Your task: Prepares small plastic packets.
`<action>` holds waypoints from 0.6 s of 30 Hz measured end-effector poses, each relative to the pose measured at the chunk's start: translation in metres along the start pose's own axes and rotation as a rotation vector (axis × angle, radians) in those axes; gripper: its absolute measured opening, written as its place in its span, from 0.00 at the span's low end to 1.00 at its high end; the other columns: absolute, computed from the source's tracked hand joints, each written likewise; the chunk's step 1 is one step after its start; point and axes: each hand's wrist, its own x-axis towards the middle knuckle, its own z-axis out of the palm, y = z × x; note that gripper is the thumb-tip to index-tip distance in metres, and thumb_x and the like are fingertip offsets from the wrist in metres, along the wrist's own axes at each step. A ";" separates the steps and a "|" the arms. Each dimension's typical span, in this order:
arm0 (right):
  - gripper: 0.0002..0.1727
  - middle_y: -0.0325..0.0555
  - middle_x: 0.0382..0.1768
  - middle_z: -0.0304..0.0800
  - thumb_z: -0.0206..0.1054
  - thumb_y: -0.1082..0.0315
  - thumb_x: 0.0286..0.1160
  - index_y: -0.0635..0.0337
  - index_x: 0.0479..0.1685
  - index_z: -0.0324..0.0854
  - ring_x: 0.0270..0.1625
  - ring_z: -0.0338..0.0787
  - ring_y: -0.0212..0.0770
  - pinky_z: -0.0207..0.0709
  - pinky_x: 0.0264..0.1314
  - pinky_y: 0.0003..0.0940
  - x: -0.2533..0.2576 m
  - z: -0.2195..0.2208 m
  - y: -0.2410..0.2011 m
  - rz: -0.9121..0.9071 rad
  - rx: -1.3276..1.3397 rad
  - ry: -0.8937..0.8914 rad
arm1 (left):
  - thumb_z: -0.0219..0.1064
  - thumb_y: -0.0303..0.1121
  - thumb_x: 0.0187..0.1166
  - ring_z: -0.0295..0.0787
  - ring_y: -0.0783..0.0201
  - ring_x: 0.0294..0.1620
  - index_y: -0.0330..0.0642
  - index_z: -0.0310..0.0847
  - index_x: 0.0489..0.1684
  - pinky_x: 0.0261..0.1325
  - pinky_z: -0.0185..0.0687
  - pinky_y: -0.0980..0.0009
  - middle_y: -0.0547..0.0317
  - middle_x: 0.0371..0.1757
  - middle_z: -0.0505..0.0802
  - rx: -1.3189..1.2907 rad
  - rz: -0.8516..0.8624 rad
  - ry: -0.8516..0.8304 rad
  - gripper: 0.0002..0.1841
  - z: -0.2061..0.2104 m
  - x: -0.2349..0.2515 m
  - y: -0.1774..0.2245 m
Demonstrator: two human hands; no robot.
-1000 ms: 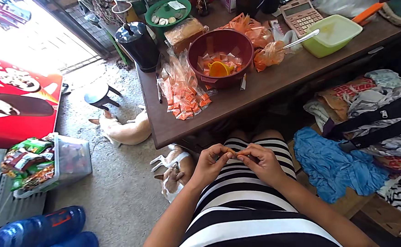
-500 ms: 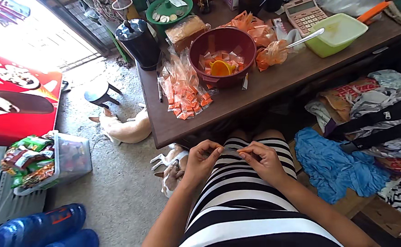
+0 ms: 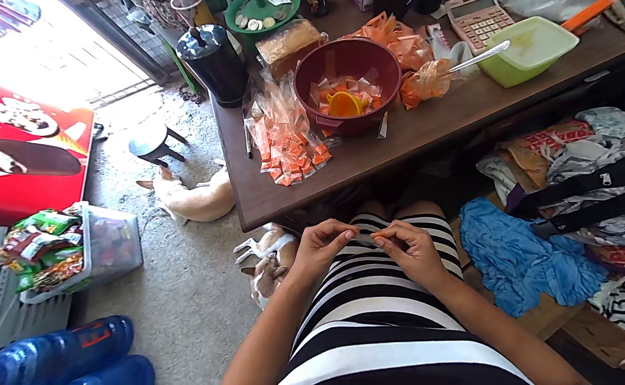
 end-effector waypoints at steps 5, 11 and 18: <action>0.11 0.35 0.36 0.86 0.68 0.66 0.82 0.65 0.47 0.91 0.32 0.75 0.15 0.69 0.33 0.08 -0.001 0.000 0.001 0.003 0.012 -0.001 | 0.76 0.28 0.73 0.92 0.75 0.41 0.39 0.93 0.36 0.52 0.88 0.75 0.66 0.37 0.95 0.069 0.023 0.114 0.02 0.005 -0.002 0.003; 0.11 0.35 0.35 0.86 0.68 0.66 0.81 0.65 0.46 0.91 0.32 0.74 0.14 0.68 0.32 0.08 -0.001 0.001 0.001 0.001 0.009 -0.002 | 0.85 0.31 0.60 0.89 0.79 0.34 0.44 0.92 0.26 0.43 0.86 0.80 0.70 0.30 0.94 0.059 -0.038 0.162 0.07 0.010 -0.005 0.007; 0.11 0.34 0.35 0.85 0.68 0.66 0.81 0.65 0.46 0.91 0.31 0.74 0.14 0.68 0.33 0.07 -0.002 -0.002 0.001 0.023 0.014 0.011 | 0.73 0.25 0.75 0.93 0.74 0.42 0.39 0.92 0.36 0.53 0.89 0.73 0.65 0.39 0.97 -0.060 -0.044 0.066 0.02 0.011 -0.003 0.007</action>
